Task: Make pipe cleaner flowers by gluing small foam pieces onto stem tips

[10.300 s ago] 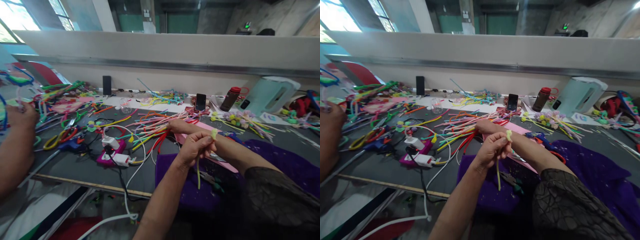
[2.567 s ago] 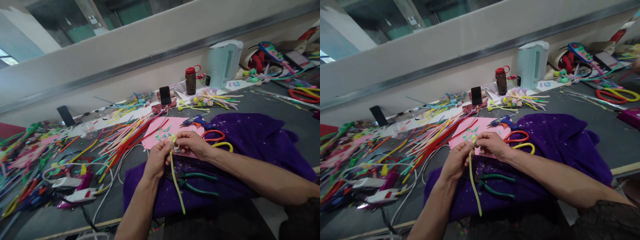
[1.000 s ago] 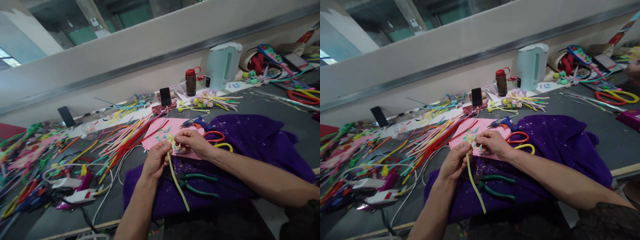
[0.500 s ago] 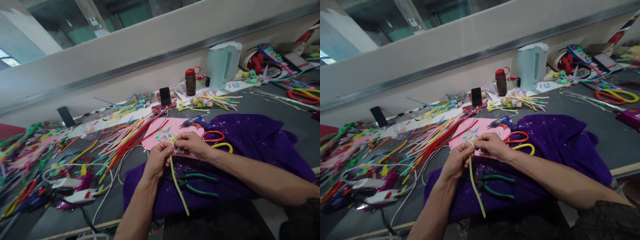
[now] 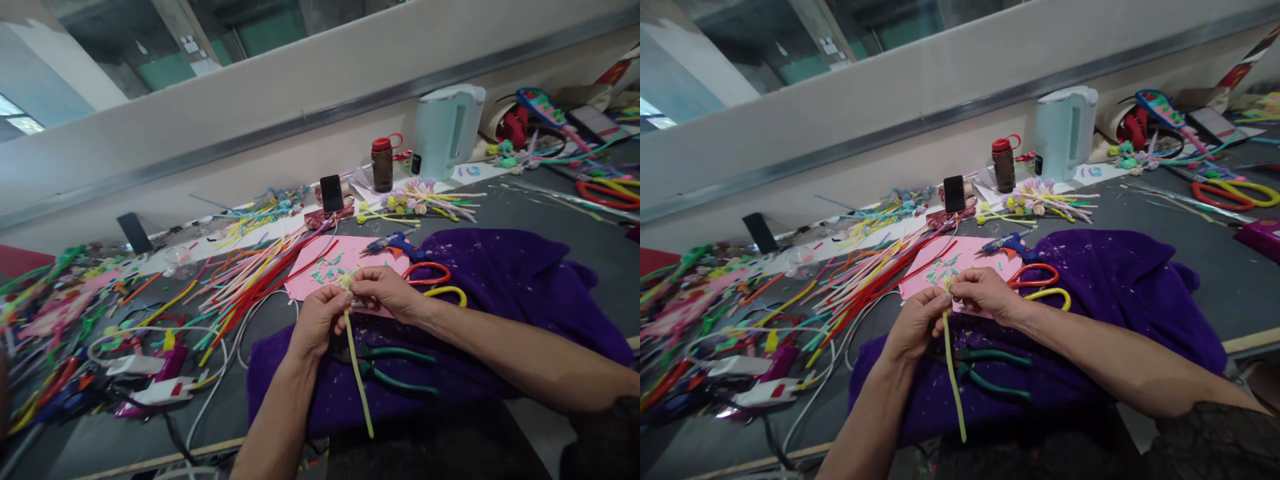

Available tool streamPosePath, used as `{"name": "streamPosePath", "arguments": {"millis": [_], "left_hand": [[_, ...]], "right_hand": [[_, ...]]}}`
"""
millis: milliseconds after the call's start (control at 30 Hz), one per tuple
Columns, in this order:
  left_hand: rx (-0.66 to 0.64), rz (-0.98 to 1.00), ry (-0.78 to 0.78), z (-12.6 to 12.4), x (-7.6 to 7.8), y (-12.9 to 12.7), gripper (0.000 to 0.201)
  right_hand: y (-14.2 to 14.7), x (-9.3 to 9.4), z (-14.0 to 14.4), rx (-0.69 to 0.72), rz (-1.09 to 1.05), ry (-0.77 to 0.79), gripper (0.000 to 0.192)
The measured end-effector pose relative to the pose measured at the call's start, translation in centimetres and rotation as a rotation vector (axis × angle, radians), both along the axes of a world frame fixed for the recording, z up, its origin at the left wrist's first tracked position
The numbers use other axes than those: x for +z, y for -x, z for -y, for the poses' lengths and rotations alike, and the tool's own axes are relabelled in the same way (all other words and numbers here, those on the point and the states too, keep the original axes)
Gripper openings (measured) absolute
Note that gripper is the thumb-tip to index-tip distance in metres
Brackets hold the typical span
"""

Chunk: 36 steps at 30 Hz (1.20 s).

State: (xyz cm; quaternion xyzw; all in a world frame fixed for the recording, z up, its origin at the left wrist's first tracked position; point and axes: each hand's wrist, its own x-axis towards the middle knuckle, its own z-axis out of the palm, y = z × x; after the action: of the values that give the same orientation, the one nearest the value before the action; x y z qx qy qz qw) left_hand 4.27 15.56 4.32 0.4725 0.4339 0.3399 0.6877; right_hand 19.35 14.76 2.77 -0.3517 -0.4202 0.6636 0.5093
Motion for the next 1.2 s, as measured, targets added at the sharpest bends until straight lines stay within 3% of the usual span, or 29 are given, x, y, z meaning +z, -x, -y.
{"name": "streamPosePath", "arguments": {"millis": [267,600,867,1200], "left_hand": [[0.058,0.167,0.080,-0.6,0.2,0.6,0.021],[0.119,0.147,0.015,-0.3,-0.5,0.1,0.024],[0.051,0.259,0.102,-0.8,-0.4,0.6,0.026],[0.039,0.206,0.047,-0.8,-0.6,0.7,0.022]], "right_hand": [[-0.1,0.0,0.2,0.049,-0.008,0.026,0.025],[0.8,0.4,1.1,0.092,0.195,-0.053,0.021],[0.4,0.1,0.9,0.242,0.151,-0.043,0.011],[0.6,0.1,1.1,0.241,0.190,-0.034,0.009]]}}
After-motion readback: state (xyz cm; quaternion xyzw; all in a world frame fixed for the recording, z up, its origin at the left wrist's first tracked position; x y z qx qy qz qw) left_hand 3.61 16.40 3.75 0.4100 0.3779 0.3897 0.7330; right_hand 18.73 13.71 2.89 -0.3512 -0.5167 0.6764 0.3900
